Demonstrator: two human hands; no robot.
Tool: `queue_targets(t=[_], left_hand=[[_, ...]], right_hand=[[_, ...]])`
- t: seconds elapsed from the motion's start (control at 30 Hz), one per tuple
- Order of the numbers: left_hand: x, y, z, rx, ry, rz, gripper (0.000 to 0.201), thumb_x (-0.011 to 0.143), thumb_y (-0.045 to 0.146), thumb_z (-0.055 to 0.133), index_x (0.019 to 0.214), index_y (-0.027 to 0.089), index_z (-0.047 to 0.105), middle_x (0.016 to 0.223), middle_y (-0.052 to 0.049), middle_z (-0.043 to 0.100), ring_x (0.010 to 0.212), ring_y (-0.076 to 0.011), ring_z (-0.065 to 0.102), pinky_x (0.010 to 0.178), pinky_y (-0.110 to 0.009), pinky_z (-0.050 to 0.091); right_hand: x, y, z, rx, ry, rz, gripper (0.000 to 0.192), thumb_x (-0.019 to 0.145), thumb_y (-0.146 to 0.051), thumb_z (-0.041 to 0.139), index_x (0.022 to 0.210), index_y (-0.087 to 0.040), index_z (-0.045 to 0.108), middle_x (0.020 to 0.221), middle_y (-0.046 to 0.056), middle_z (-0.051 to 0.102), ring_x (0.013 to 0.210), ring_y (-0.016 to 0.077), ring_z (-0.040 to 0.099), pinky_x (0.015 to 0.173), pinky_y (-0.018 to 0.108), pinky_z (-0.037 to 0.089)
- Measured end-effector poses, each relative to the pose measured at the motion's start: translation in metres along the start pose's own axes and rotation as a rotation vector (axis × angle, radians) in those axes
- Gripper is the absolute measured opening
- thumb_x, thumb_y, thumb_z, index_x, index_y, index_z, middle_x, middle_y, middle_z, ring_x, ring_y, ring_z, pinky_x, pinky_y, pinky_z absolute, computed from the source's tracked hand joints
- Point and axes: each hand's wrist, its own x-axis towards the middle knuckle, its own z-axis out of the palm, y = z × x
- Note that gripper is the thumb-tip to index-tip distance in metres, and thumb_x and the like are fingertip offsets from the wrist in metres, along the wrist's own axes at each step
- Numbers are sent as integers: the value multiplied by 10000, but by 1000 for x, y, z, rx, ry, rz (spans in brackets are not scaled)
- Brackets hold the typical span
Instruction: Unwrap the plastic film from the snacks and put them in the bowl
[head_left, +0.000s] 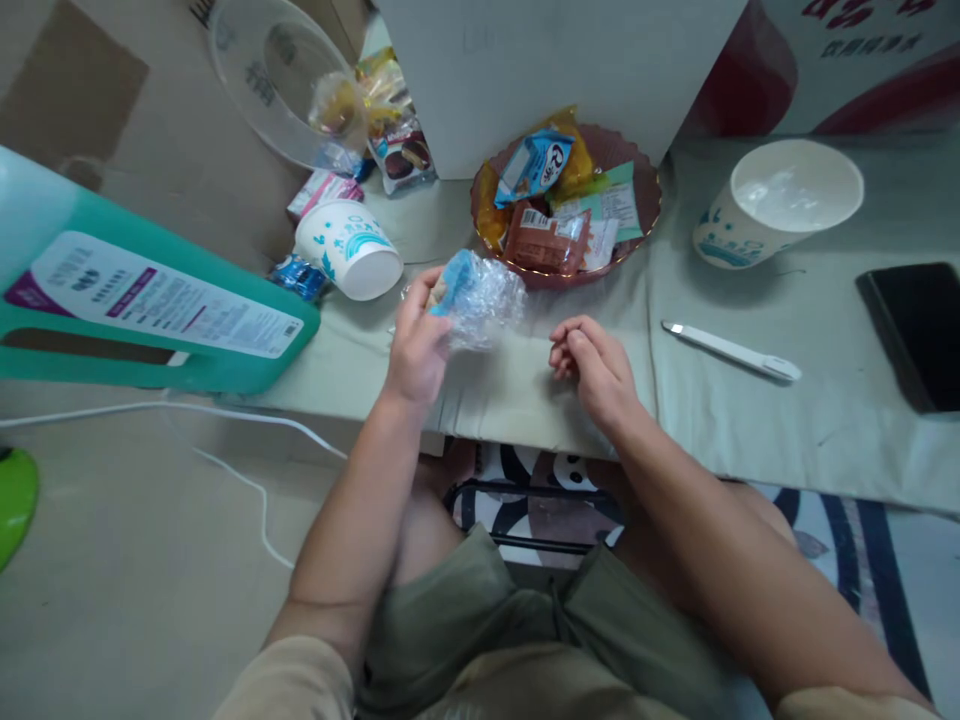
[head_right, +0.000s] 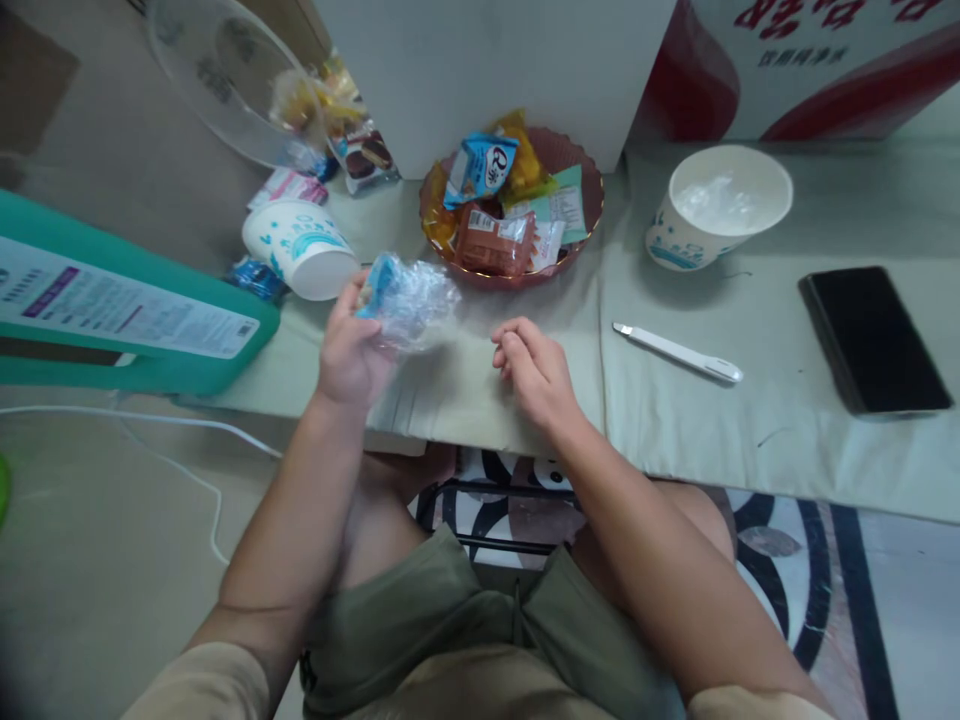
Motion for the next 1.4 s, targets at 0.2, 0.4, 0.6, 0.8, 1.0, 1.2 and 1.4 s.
queue_targets(t=[0.2, 0.4, 0.6, 0.8, 1.0, 1.2, 1.4], left_hand=[[-7, -1, 32, -293, -289, -435, 375, 694, 398, 557, 1024, 242, 643, 826, -49, 644, 659, -185, 604, 579, -319, 540], [-11, -4, 57, -249, -323, -359, 526, 720, 425, 725, 1207, 303, 566, 1035, -48, 668, 743, -178, 653, 569, -279, 556], [-12, -16, 60, -110, -256, -273, 730, 691, 328, 817, 1324, 368, 456, 971, -18, 622, 701, -150, 632, 594, -281, 572], [-11, -22, 55, -69, -206, -212, 291, 763, 321, 730, 1032, 266, 635, 890, 1, 555, 674, -112, 539, 570, -237, 529], [-14, -15, 56, -43, -211, -144, 248, 783, 266, 722, 1014, 250, 632, 1056, -19, 611, 707, -88, 545, 597, -205, 494], [-25, -20, 70, 51, -177, -79, 526, 792, 256, 753, 1246, 324, 496, 1146, -26, 578, 795, -124, 634, 685, -245, 530], [-24, -15, 77, 143, -191, -76, 405, 788, 177, 715, 1085, 277, 459, 1008, 0, 560, 700, -108, 576, 646, -238, 510]], right_hand=[[0, 5, -18, 126, -31, -108, 733, 701, -786, 685, 1203, -279, 515, 1111, 31, 561, 865, 161, 586, 671, 275, 493], [-1, 3, -28, -148, 61, 8, 391, 800, -478, 718, 1062, -241, 552, 961, -2, 631, 737, 128, 544, 682, 274, 446], [-3, -12, -57, -448, 202, -77, 318, 810, -434, 667, 1038, -225, 594, 980, 61, 684, 766, 187, 610, 724, 354, 506], [-19, 0, -129, -1122, 528, -76, 399, 744, -214, 602, 1134, -218, 681, 1249, 195, 689, 1245, 418, 567, 1064, 664, 365], [-34, 4, -142, -1135, 446, -28, 229, 865, -290, 574, 1032, -234, 720, 1209, 177, 727, 1173, 390, 633, 982, 590, 417], [-39, -16, -76, -476, 88, -2, 309, 979, -468, 501, 1131, -231, 628, 710, 5, 676, 576, 168, 597, 637, 321, 460], [-30, -22, -44, -280, -95, 129, 259, 934, -419, 525, 891, -197, 650, 609, -19, 638, 494, 123, 528, 537, 276, 394]])
